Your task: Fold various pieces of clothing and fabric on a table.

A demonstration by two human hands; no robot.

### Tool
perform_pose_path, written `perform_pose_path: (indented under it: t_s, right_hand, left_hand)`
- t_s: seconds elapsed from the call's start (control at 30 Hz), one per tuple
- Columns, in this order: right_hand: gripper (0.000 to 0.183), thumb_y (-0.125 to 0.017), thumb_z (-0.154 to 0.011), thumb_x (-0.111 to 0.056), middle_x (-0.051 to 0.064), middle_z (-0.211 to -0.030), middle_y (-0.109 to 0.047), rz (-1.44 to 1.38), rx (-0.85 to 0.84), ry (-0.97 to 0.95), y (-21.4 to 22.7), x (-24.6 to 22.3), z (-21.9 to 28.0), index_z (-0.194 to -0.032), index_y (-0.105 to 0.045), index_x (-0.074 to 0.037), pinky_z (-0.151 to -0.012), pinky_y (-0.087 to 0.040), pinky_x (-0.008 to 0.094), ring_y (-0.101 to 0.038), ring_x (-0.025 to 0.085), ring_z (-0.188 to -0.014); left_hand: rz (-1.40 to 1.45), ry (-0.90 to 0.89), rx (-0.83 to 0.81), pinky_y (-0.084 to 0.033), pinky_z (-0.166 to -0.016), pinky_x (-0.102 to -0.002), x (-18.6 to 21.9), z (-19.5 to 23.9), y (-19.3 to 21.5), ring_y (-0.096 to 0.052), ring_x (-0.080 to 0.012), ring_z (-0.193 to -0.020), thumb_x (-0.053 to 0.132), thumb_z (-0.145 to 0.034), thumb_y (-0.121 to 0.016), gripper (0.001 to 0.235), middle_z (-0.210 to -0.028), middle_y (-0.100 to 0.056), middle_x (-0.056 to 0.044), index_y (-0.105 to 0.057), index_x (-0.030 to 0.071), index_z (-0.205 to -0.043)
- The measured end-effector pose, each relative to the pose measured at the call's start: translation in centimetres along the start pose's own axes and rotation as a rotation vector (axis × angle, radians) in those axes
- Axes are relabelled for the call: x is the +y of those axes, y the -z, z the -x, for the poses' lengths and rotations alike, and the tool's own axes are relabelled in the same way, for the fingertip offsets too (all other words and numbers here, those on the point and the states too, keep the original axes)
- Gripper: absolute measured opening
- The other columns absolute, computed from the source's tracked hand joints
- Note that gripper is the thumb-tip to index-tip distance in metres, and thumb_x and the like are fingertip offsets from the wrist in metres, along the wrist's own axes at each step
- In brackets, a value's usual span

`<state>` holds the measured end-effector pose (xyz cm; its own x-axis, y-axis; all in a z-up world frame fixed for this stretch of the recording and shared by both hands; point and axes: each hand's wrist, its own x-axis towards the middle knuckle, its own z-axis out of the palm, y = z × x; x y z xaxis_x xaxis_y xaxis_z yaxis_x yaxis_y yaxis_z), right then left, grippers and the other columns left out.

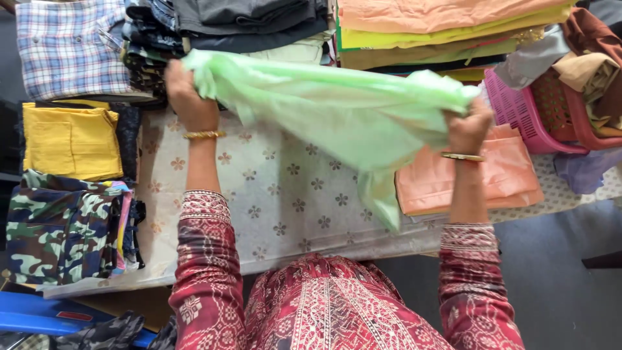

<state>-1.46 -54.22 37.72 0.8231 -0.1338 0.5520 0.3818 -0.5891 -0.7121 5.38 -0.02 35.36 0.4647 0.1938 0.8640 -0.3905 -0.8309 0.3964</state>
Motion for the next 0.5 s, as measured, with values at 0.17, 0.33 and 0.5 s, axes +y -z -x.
perform_pose_path:
  t_s: [0.17,0.33,0.5]
  right_hand:
    - [0.049,-0.091,-0.08,-0.033,0.01,-0.081,-0.062,0.315,-0.039,-0.034,4.1,-9.6,1.3,-0.116,-0.07,-0.006,-0.067,-0.051,0.035,-0.058,0.021,-0.076]
    - [0.056,-0.088,-0.072,-0.035,0.007,-0.076,-0.069,0.339,-0.493,0.057,3.2,-2.5,11.1,-0.121,-0.075,-0.012,-0.058,-0.05,0.035,-0.062,0.019,-0.059]
    - [0.04,-0.085,-0.072,-0.048,0.013,-0.077,-0.075,0.533,-0.944,-0.417,1.9,0.2,17.2,-0.101,-0.08,-0.02,-0.07,-0.055,0.042,-0.072,0.033,-0.075]
  left_hand:
    - [-0.148,-0.067,-0.009,-0.053,-0.097,-0.05,-3.1,-1.5,5.3,-0.063,-0.0395,-0.11,0.049,-0.108,-0.061,0.052,-0.104,-0.069,-0.019,-0.076,-0.001,-0.105]
    - [-0.178,-0.042,-0.278,-0.054,-0.103,-0.049,-7.8,9.8,10.8,-0.063,-0.0369,-0.119,0.035,-0.115,-0.058,0.039,-0.12,-0.068,-0.021,-0.074,0.0,-0.108]
    - [-0.027,0.379,-0.865,-0.046,-0.096,-0.044,-12.9,26.9,16.5,-0.058,-0.0369,-0.105,0.008,-0.087,-0.062,0.018,-0.134,-0.066,-0.011,-0.077,0.012,-0.095]
